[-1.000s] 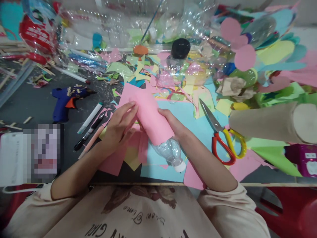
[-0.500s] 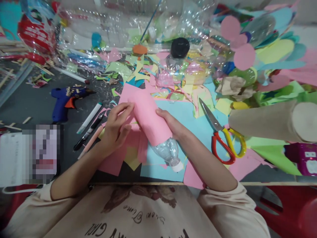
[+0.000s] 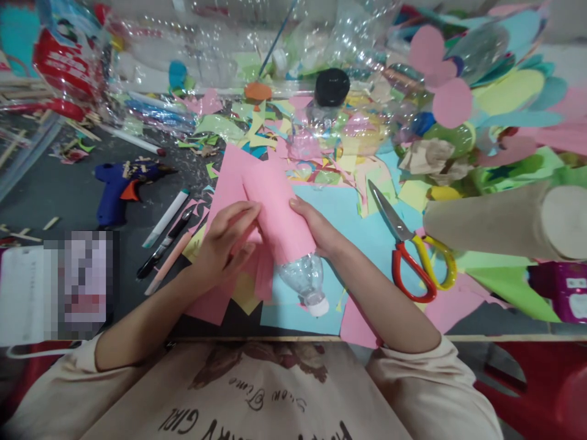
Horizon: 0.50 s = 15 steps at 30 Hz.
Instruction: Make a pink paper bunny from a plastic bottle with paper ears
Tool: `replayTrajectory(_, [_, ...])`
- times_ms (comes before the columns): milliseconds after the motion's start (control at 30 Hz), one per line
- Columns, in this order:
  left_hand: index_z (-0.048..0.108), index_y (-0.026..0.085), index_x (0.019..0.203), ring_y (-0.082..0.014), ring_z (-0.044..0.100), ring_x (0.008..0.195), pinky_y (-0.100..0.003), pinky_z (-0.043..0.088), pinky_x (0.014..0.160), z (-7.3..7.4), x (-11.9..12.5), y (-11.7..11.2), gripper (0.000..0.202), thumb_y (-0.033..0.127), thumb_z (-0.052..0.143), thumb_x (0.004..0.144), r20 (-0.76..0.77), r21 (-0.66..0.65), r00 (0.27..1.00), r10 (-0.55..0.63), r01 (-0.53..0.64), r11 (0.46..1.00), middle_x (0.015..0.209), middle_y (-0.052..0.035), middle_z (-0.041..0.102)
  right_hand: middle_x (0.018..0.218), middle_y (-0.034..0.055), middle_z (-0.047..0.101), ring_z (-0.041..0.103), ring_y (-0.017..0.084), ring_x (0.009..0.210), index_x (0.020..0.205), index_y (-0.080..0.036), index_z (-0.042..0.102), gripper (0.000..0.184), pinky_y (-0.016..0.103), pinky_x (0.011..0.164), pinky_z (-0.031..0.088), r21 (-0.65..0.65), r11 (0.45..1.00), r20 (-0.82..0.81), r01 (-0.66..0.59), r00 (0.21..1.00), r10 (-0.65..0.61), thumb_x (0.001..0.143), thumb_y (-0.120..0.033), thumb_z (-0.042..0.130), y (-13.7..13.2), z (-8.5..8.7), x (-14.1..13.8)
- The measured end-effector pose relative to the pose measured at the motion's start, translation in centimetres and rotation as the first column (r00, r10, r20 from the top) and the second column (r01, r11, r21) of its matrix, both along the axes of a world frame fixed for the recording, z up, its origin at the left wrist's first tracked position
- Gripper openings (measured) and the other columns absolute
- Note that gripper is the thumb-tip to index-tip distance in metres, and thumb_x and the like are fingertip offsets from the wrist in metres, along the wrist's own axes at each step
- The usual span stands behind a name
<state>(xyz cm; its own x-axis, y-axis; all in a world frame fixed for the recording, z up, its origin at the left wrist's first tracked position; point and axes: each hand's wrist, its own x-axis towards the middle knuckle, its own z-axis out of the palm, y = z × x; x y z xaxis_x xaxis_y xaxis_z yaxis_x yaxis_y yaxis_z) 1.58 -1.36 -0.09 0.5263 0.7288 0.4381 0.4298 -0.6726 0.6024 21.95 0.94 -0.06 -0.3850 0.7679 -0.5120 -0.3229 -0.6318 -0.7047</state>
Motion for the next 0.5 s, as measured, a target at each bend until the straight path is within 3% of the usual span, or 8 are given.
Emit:
replayTrajectory(200, [0.027, 0.028, 0.156, -0.0245, 0.060, 0.119, -0.041, 0.055, 0.099, 0.14, 0.41, -0.22, 0.059, 0.036, 0.045, 0.100, 0.040, 0.055, 0.990, -0.133, 0.131, 0.990, 0.127, -0.0131, 0.061, 0.088, 0.0120, 0.078, 0.071, 0.035, 0.105, 0.081, -0.022, 0.062, 0.047, 0.048, 0.094, 0.060, -0.129, 0.991, -0.025, -0.041, 0.999, 0.038, 0.064, -0.066, 0.067, 0.11, -0.09, 0.61])
replayTrajectory(400, [0.027, 0.025, 0.155, -0.0257, 0.051, 0.131, -0.043, 0.050, 0.106, -0.12, 0.22, -0.14, 0.057, 0.036, 0.042, 0.101, 0.012, 0.001, 0.999, -0.029, 0.029, 1.000, 0.139, -0.0151, 0.051, 0.090, 0.0094, 0.078, 0.070, 0.034, 0.108, 0.093, -0.022, 0.063, 0.048, 0.046, 0.091, 0.060, -0.054, 0.998, -0.009, -0.020, 1.000, 0.019, 0.065, -0.061, 0.070, 0.11, 0.10, 0.14])
replayTrajectory(500, [0.030, 0.022, 0.154, -0.0258, 0.047, 0.135, -0.043, 0.046, 0.110, -0.37, 0.09, 0.10, 0.056, 0.041, 0.039, 0.102, 0.015, -0.036, 1.000, 0.013, -0.013, 0.999, 0.141, -0.0166, 0.048, 0.103, 0.0069, 0.077, 0.069, 0.032, 0.110, 0.103, -0.024, 0.063, 0.054, 0.046, 0.097, 0.057, 0.042, 0.999, 0.010, 0.025, 1.000, -0.025, 0.063, -0.059, 0.074, 0.04, 0.05, -0.28])
